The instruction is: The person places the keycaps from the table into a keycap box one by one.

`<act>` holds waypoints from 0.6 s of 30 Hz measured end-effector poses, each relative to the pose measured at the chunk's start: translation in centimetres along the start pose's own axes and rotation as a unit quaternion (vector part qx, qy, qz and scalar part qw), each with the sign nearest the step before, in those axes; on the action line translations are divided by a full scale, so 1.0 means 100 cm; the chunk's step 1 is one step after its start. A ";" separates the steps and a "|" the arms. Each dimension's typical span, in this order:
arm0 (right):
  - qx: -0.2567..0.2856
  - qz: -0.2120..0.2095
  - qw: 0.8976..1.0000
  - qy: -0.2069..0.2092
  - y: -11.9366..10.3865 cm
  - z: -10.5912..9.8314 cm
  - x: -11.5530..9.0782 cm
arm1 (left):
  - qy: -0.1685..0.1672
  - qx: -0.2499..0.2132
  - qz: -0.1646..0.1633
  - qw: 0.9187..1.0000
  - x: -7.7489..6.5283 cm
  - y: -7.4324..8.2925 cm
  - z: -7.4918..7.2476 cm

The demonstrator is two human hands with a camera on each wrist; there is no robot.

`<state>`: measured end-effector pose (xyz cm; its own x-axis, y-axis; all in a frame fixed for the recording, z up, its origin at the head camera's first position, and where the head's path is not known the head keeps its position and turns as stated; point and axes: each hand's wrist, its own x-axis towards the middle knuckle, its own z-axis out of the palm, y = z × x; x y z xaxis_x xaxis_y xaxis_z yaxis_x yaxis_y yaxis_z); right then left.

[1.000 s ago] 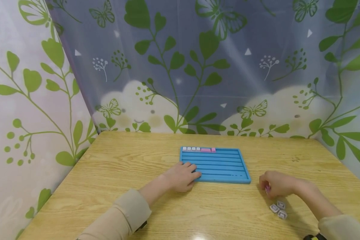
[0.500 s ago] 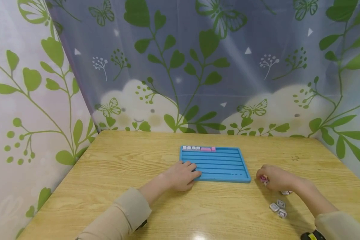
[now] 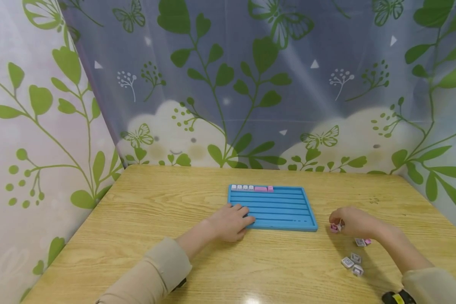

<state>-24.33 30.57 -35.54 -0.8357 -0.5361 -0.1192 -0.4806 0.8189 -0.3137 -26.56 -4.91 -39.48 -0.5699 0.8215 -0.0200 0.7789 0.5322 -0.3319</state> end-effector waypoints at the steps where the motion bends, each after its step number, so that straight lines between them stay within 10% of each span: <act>1: -0.005 -0.006 1.000 0.002 0.000 0.000 0.000 | 0.000 0.000 0.000 1.000 0.000 0.000 0.000; 18: -0.029 -0.054 0.991 0.120 -0.009 -0.005 0.012 | 0.001 0.003 0.003 1.000 0.000 0.001 -0.001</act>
<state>-25.02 29.28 -34.87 -0.8148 -0.5620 0.1425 -0.5787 0.7737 -0.2578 -26.45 -4.87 -39.39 -0.5650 0.8248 -0.0196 0.7802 0.5265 -0.3378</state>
